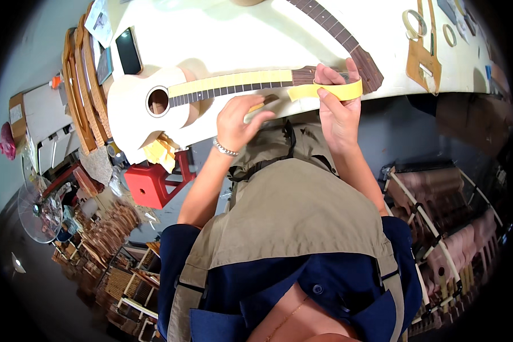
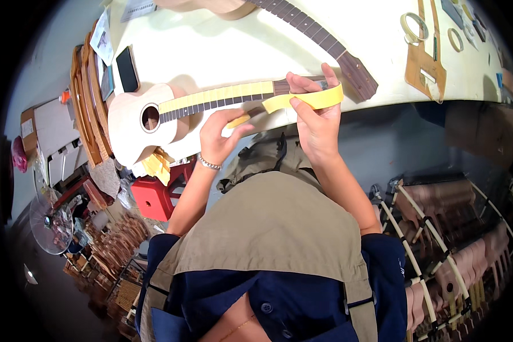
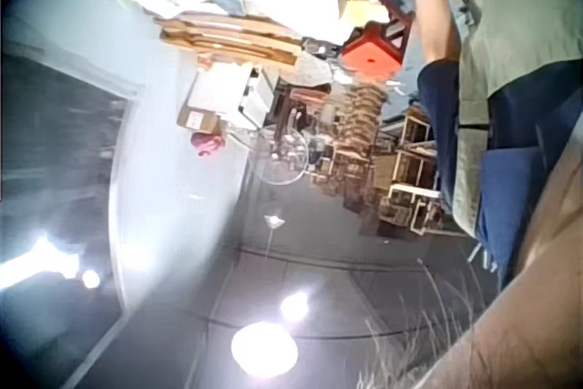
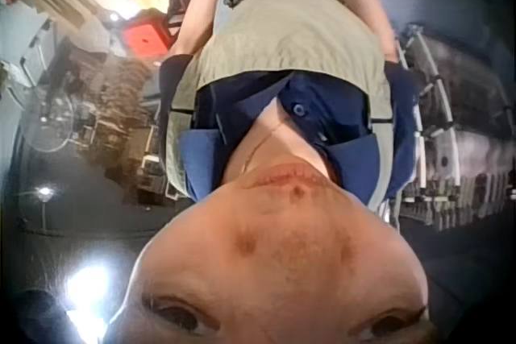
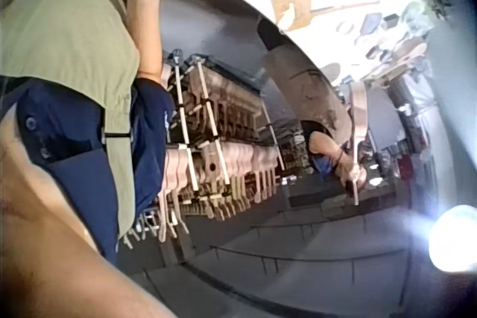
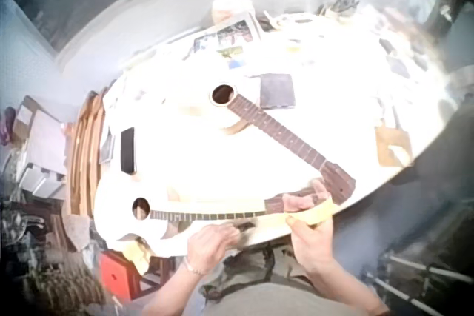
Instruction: The person applies masking tape to the fretboards of multiple unfinished acoustic guitars. They use a template and pencil to mark the guitar bodies, then place the taped guitars onto a drying rack. The process is repeated for several instruments.
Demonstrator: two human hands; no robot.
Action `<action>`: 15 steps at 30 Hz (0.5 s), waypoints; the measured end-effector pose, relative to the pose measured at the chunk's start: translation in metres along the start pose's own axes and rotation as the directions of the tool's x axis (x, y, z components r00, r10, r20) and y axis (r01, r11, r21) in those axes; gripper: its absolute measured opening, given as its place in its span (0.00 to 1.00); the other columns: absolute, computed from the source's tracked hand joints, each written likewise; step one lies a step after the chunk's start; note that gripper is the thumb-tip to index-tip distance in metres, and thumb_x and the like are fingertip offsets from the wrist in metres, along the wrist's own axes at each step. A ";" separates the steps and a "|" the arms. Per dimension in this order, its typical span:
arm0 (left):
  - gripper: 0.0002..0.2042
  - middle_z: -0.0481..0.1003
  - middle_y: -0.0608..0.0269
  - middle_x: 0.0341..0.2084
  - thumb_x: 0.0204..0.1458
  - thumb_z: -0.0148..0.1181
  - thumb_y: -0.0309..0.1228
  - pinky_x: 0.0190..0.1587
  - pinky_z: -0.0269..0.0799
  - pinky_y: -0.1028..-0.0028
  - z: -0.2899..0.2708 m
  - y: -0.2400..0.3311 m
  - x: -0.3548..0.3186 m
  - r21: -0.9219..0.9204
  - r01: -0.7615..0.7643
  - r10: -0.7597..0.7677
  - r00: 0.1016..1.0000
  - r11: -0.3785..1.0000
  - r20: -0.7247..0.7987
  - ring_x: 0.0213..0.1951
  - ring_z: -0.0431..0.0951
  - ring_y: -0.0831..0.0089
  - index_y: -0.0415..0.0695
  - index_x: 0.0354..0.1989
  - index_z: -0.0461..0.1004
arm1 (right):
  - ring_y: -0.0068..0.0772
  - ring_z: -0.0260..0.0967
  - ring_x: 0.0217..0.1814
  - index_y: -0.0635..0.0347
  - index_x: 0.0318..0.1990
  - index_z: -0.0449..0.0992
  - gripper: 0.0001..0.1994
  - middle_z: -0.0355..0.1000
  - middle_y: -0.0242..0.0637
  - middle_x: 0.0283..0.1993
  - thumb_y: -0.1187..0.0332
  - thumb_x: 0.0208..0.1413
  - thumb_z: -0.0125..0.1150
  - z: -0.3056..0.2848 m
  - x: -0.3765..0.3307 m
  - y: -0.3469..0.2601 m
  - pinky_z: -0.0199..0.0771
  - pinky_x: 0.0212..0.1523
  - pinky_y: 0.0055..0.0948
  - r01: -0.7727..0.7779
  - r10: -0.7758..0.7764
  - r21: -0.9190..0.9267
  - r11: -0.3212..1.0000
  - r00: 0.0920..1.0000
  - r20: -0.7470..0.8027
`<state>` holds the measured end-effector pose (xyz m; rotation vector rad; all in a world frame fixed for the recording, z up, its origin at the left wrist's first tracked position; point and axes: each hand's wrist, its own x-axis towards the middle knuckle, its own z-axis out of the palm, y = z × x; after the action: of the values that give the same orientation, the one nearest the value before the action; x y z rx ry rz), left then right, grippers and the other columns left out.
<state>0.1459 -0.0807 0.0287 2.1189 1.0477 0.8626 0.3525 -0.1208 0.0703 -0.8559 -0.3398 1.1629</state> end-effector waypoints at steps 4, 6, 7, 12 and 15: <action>0.13 0.75 0.60 0.36 0.46 0.65 0.25 0.42 0.76 0.72 0.015 0.054 0.018 -0.762 0.513 -0.580 0.782 0.395 0.226 0.35 0.78 0.70 0.38 0.39 0.71 | 0.40 0.61 0.61 0.56 0.64 0.45 0.36 0.69 0.44 0.50 0.89 0.47 0.49 0.013 -0.009 0.002 0.55 0.64 0.40 -0.007 0.008 -0.023 1.000 1.000 0.022; 0.10 0.76 0.60 0.34 0.47 0.64 0.24 0.42 0.76 0.73 0.024 0.052 0.019 -0.821 0.530 -0.628 0.717 0.210 0.302 0.34 0.78 0.70 0.38 0.36 0.71 | 0.39 0.61 0.61 0.57 0.63 0.48 0.34 0.69 0.43 0.51 0.88 0.48 0.49 0.017 -0.014 0.006 0.54 0.65 0.40 -0.025 0.025 0.010 1.000 0.999 0.026; 0.05 0.76 0.60 0.30 0.49 0.62 0.23 0.39 0.75 0.74 0.023 0.053 0.017 -0.840 0.535 -0.665 0.661 0.094 0.347 0.33 0.77 0.73 0.39 0.31 0.71 | 0.39 0.61 0.61 0.57 0.62 0.51 0.32 0.69 0.42 0.51 0.87 0.49 0.48 0.018 -0.016 0.008 0.53 0.66 0.39 -0.051 0.050 0.056 0.997 0.998 0.029; 0.04 0.76 0.63 0.26 0.47 0.62 0.20 0.36 0.73 0.78 -0.062 -0.001 -0.020 -0.739 0.415 -0.621 0.784 0.530 -0.006 0.28 0.75 0.77 0.41 0.25 0.73 | 0.43 0.60 0.62 0.66 0.58 0.60 0.21 0.68 0.43 0.55 0.79 0.55 0.47 -0.042 0.003 -0.031 0.48 0.68 0.40 -0.163 0.139 0.773 0.614 0.985 0.098; 0.04 0.77 0.63 0.24 0.43 0.66 0.22 0.41 0.74 0.75 -0.131 -0.028 -0.012 -0.512 0.670 -0.791 0.610 0.538 -0.032 0.31 0.76 0.75 0.39 0.25 0.76 | 0.43 0.58 0.64 0.69 0.59 0.57 0.21 0.68 0.43 0.56 0.77 0.57 0.47 -0.067 0.016 -0.042 0.47 0.68 0.40 0.145 -0.096 0.497 0.856 0.988 -0.124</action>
<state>0.0278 -0.0459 0.0833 0.9847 1.5374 0.8325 0.4297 -0.1395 0.0547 -0.4163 -0.0001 1.0214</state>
